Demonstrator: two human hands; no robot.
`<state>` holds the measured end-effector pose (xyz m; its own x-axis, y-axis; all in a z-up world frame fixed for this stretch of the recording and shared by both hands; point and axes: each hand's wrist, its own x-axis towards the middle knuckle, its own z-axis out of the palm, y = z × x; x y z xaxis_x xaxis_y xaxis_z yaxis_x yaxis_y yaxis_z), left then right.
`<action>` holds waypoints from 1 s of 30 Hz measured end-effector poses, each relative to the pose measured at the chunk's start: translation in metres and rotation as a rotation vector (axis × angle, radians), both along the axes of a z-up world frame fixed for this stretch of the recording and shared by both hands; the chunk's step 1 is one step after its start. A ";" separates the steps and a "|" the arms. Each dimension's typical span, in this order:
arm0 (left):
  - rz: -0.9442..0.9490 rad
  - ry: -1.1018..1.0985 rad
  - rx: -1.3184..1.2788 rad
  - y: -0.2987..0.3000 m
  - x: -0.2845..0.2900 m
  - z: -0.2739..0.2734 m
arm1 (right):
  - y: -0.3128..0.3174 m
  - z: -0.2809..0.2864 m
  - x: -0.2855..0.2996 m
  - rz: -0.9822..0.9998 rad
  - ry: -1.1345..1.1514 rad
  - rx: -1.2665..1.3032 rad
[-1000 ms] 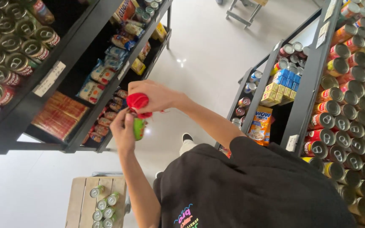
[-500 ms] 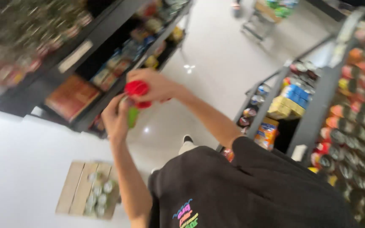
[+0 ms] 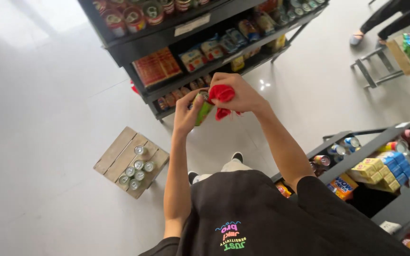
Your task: Cleaning canned goods with a red cloth and arranging them neatly on a grocery store shelf.
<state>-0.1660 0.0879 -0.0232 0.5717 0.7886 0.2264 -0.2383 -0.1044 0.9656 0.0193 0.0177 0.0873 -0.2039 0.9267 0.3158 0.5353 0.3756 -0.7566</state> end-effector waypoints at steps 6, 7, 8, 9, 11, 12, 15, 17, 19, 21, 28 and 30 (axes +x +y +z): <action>-0.009 0.007 -0.006 0.006 -0.021 -0.011 | 0.028 -0.013 -0.019 -0.026 0.077 0.062; 0.000 0.009 -0.012 0.006 -0.026 -0.005 | 0.024 -0.011 -0.021 -0.017 0.079 0.056; 0.000 -0.007 0.028 0.005 -0.032 0.001 | 0.019 -0.009 -0.023 -0.011 0.045 0.036; 0.003 -0.020 0.070 0.006 -0.039 0.008 | 0.016 -0.007 -0.025 -0.003 0.013 0.017; 0.005 -0.087 0.044 0.006 -0.049 0.009 | 0.010 -0.019 -0.010 0.035 0.045 0.006; -0.004 -0.158 0.022 0.006 -0.055 0.009 | 0.008 -0.025 -0.002 0.061 0.074 -0.002; 0.065 -0.170 0.077 0.009 -0.066 0.008 | 0.006 -0.034 0.023 -0.036 0.120 0.018; 0.085 -0.167 0.078 0.009 -0.070 0.005 | 0.001 -0.030 0.018 -0.038 0.144 0.012; 0.099 -0.166 0.081 0.009 -0.072 0.004 | -0.002 -0.027 0.012 -0.047 0.168 0.008; 0.098 -0.174 0.069 0.007 -0.073 0.004 | -0.003 -0.026 0.006 -0.028 0.172 0.018; 0.127 -0.210 0.094 -0.004 -0.089 0.005 | -0.009 -0.014 -0.014 0.016 0.178 0.033; 0.108 -0.186 0.096 -0.006 -0.102 0.011 | -0.015 0.004 -0.033 -0.078 0.182 -0.070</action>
